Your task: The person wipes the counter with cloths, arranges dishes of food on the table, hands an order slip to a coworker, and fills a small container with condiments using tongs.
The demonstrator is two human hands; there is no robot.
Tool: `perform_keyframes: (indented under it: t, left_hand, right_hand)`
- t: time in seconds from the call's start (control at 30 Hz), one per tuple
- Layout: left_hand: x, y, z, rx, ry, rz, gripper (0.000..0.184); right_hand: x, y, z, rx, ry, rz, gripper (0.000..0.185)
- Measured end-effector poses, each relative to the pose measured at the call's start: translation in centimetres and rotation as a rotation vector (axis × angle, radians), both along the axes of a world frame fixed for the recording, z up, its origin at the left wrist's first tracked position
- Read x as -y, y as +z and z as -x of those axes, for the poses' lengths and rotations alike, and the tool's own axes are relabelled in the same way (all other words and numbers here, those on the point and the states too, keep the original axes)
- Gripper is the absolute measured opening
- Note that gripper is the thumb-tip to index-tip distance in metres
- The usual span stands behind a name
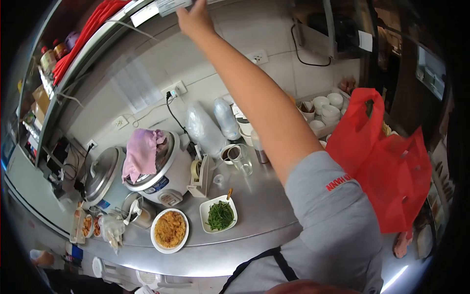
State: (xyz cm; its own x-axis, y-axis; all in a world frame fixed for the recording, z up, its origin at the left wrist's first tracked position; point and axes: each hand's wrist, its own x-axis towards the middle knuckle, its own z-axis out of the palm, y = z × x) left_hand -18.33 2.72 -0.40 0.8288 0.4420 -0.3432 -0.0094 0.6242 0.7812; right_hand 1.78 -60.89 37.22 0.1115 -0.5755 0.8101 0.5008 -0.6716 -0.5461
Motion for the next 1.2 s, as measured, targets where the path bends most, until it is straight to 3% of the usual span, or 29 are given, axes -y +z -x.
perform_keyframes:
  t: [0.07, 0.13, 0.2, 0.23, 0.3, 0.4, 0.5, 0.7, 0.9, 1.03, 1.17, 1.2]
  left_hand:
    - [0.2, -1.9, -0.5, 0.017, -0.023, -0.318, 0.027]
    - [-3.1, -6.2, -1.8, 0.105, -0.112, -0.343, 0.03]
    - [1.8, -2.7, 0.1, -0.026, -0.126, -0.458, 0.039]
    - [0.9, -4.2, 0.1, 0.068, -0.232, -0.473, 0.037]
    - [3.1, -0.4, 1.1, 0.049, -0.247, -0.327, 0.034]
    - [0.8, -0.8, 1.0, 0.102, -0.281, -0.198, 0.034]
    - [0.3, 2.1, 1.4, 0.419, -0.478, -0.016, 0.036]
    - [-7.2, 2.6, 5.9, 0.421, -0.457, -0.001, 0.038]
    - [-21.2, 1.1, 12.9, 0.401, -0.309, -0.038, 0.041]
    - [-28.6, 0.9, 16.4, 0.416, -0.174, -0.052, 0.041]
    - [-34.5, 0.7, 16.9, 0.278, 0.008, -0.168, 0.049]
    - [-36.3, 0.5, 16.6, 0.233, 0.075, -0.19, 0.052]
  right_hand:
    - [-1.7, -3.6, 0.0, -0.019, 0.18, 0.013, 0.073]
    - [-6.4, -8.3, 2.7, -0.254, 0.472, 0.004, 0.065]
    - [-11.5, -13.1, 4.2, -0.466, 0.712, 0.095, 0.049]
    - [-13.9, -15.1, 5.0, -0.611, 0.832, 0.149, 0.044]
    - [-19.7, -19.0, 5.6, -0.885, 1.063, 0.241, 0.035]
    - [-29.8, -23.6, 7.5, -1.107, 1.426, 0.4, 0.029]
    - [-38.7, -26.9, 9.5, -1.211, 1.717, 0.412, 0.032]
    - [-55.1, -31.4, 13.4, -1.329, 2.054, 0.343, 0.024]
    - [-72.6, -33.9, 18.4, -1.357, 2.265, 0.43, 0.015]
    - [-81.4, -34.2, 20.5, -1.37, 2.324, 0.539, 0.014]
    - [-89.3, -35.5, 19.5, -1.218, 2.363, 0.65, 0.015]
    - [-92.3, -35.8, 18.0, -1.104, 2.182, 0.743, 0.015]
